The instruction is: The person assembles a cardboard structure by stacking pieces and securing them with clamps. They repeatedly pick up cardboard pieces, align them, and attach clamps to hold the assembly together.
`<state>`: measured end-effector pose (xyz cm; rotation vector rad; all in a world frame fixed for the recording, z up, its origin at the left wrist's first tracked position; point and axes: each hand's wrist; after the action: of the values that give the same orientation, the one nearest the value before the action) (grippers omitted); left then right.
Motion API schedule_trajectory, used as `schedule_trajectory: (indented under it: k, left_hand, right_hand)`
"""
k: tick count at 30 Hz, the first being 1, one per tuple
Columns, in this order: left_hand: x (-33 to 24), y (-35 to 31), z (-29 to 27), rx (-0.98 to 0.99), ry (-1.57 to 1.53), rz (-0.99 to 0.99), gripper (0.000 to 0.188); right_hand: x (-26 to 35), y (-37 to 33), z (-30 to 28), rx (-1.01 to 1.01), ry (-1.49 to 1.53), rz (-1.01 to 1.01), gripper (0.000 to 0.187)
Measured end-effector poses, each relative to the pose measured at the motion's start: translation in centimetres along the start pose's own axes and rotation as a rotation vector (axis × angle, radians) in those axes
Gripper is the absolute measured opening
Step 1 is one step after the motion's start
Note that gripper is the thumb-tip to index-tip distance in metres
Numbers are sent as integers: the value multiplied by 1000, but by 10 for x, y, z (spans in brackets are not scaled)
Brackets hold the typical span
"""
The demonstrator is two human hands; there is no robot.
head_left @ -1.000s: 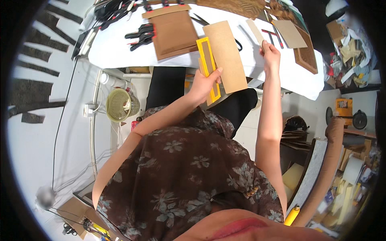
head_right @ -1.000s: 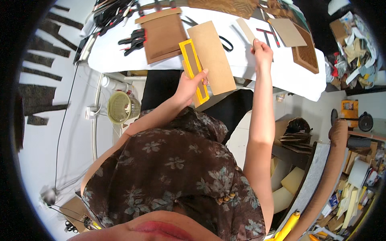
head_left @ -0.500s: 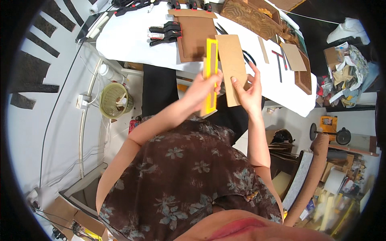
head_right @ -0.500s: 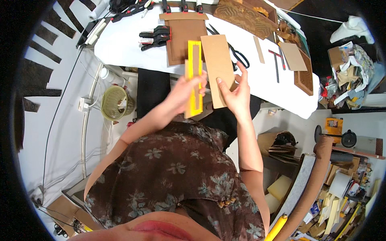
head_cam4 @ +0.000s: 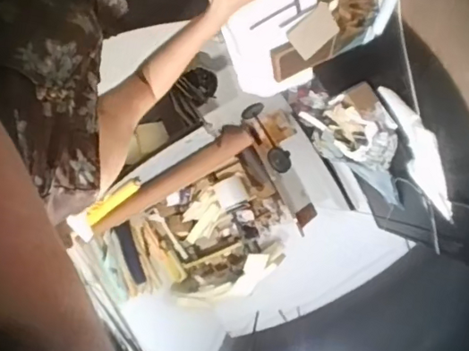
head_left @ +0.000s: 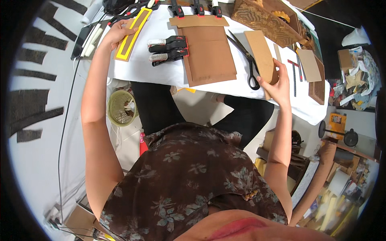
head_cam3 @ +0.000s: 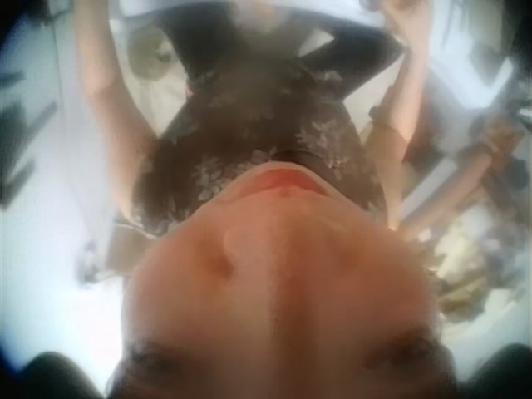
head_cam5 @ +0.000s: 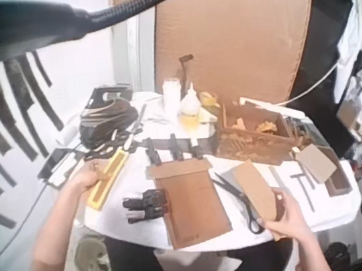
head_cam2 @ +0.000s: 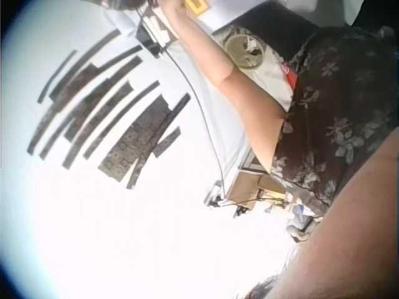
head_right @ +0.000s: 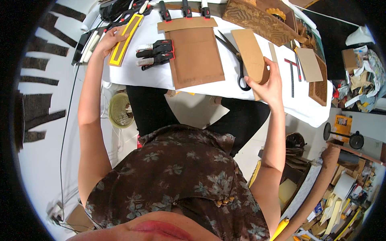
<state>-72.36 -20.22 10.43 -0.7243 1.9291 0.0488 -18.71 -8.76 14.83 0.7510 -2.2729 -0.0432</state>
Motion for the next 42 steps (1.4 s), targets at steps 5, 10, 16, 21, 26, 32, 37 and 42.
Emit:
schedule_trajectory:
  k: [5,10,16,21,26,32,37,42]
  left_hand:
    - [-10,11,17,-219,439,207,58]
    - [-52,-95,47,-457,-55,364,26]
    - [-30,-197,141,-102,-336,25,46]
    - [-26,-179,194,250,-603,-134,42]
    - [-46,-173,223,141,-818,-138,37]
    - [-23,-170,200,130,-822,10,33]
    - [18,-169,134,286,-728,-1,42]
    - [27,-181,102,6,-894,-46,43]
  right_hand:
    - [-30,19,-5,103,-80,-15,73]
    - [-51,32,-4,87,-141,-24,73]
    - [-73,34,0,79,-79,-5,75]
    - [-66,31,3,33,-30,17,75]
    - [-66,22,-3,9,-57,66,76]
    - [-74,12,-3,-16,-39,73,76]
    - [-61,18,1,14,-307,19,70]
    - [24,70,19,43,-190,-354,53]
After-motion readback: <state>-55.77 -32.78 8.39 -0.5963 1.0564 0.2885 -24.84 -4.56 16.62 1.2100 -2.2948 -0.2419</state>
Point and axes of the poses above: each hand's wrist, its own y-axis towards the middle knuckle, its own z-axis out of the palm, x = y × z, and after that the axes turned 6 degrees about y, right-handed
